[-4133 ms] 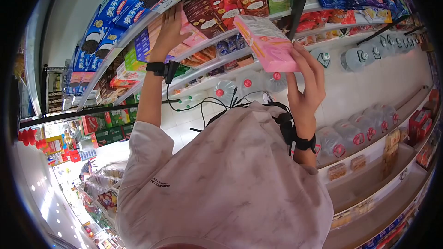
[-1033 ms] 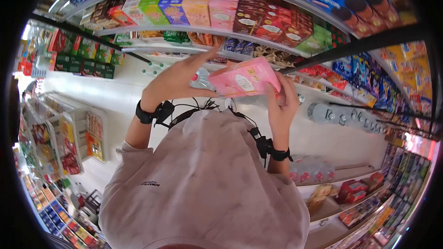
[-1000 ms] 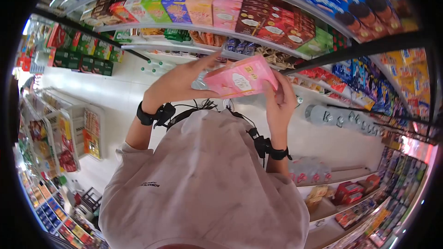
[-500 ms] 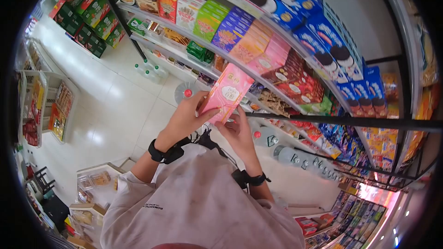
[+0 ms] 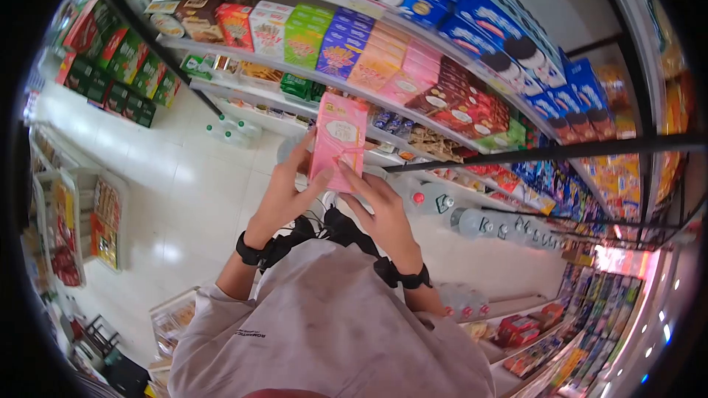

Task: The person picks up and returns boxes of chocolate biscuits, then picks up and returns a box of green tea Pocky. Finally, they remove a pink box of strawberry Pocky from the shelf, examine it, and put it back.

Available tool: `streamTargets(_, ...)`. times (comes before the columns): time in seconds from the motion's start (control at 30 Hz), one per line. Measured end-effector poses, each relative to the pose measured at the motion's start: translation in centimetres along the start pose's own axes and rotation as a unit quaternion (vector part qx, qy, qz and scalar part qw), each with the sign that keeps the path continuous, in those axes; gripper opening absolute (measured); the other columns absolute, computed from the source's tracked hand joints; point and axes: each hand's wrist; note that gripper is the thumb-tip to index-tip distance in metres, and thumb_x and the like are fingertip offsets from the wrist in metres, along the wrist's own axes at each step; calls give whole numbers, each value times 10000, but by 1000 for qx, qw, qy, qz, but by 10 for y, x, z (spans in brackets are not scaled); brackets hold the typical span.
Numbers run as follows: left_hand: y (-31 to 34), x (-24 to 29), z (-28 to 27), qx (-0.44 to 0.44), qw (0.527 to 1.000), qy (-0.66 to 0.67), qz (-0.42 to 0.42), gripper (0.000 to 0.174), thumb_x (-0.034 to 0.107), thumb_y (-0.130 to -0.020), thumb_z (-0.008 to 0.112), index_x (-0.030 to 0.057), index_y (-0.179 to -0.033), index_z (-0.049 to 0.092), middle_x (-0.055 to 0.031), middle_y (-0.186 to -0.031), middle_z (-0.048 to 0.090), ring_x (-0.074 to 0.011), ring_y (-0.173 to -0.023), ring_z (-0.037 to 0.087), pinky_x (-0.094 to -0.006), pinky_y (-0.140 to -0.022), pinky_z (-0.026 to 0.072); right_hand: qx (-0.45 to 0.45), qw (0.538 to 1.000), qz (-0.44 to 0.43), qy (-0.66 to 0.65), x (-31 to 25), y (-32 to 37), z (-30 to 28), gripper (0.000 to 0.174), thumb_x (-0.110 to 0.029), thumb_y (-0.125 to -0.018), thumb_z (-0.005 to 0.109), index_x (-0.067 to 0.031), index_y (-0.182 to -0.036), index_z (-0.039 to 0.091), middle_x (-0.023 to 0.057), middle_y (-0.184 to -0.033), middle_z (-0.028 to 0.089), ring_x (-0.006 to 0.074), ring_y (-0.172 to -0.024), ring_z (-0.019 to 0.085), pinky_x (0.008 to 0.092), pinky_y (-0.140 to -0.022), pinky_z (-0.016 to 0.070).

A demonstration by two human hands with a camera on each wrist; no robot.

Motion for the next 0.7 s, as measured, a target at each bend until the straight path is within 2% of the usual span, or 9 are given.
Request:
streamTargets(0.03, -3, 3, 0, -6, 1000, -5, 4, 792, 153, -959, 749, -45, -1606, 338, -153, -955, 713, -214, -812, 679, -327, -815, 545, 3, 1000, -8, -11, -5, -2, -8, 639, -49, -896, 791, -167, -1495, 605, 168, -1048, 691, 333, -889, 656, 424, -819, 549)
streamTargets(0.17, -15, 24, 3, -43, 996, -59, 43, 821, 163, -923, 788, -37, -1599, 368, -177, -1082, 713, -235, -948, 684, -350, -840, 553, 39, 998, -46, 1, 7, 1, -26, 610, -26, -906, 761, -156, -1484, 613, 158, -961, 639, 327, -864, 643, 438, -813, 543)
streamTargets(0.27, -22, 39, 9, -63, 989, -107, 77, 886, 176, -867, 841, -23, -1598, 383, -192, -1234, 690, -252, -1066, 673, -372, -873, 565, 64, 996, -56, -8, 19, 6, -43, 605, -18, -903, 757, -152, -1476, 620, 162, -1010, 670, 328, -877, 654, 438, -818, 551)
streamTargets(0.33, -31, 46, 17, -79, 979, -165, 85, 940, 181, -821, 878, -18, -1597, 388, -200, -1331, 663, -262, -1146, 663, -387, -908, 573, 96, 993, -68, -12, 24, 12, -53, 577, -38, -909, 753, -161, -1460, 634, 172, -1108, 704, 333, -934, 685, 439, -836, 570)
streamTargets(0.43, -42, 49, 29, -118, 965, -195, 133, 1002, 209, -782, 921, 3, -1600, 382, -194, -1351, 652, -280, -1198, 666, -391, -919, 579, 149, 985, -71, -42, 40, 27, -59, 551, -76, -919, 748, -202, -1446, 647, 178, -1159, 711, 338, -993, 700, 444, -847, 584)
streamTargets(0.53, -50, 62, 50, -141, 972, -154, 105, 987, 198, -761, 936, 34, -1591, 426, -182, -1418, 640, -279, -1247, 663, -399, -983, 568, 176, 980, -68, -66, 55, 40, -64, 537, -84, -927, 741, -221, -1439, 651, 177, -1181, 700, 348, -995, 696, 452, -843, 582)
streamTargets(0.63, -58, 54, 65, -176, 950, -224, 129, 959, 197, -747, 947, 52, -1569, 474, -179, -1478, 612, -285, -1263, 666, -407, -1030, 553, 184, 979, -39, -76, 71, 55, -71, 523, -94, -935, 732, -223, -1435, 650, 180, -1202, 687, 359, -1002, 691, 457, -848, 579)
streamTargets(0.7, -61, 57, 78, -180, 951, -231, 103, 945, 207, -742, 953, 51, -1554, 497, -181, -1488, 607, -294, -1249, 677, -413, -1046, 544, 205, 975, -47, -69, 83, 58, -72, 520, -96, -939, 727, -227, -1436, 650, 184, -1208, 681, 363, -1009, 687, 458, -847, 578)
Point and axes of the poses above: each hand's wrist, its own y-axis away from the middle knuckle, its own z-axis out of the palm, x = y × z
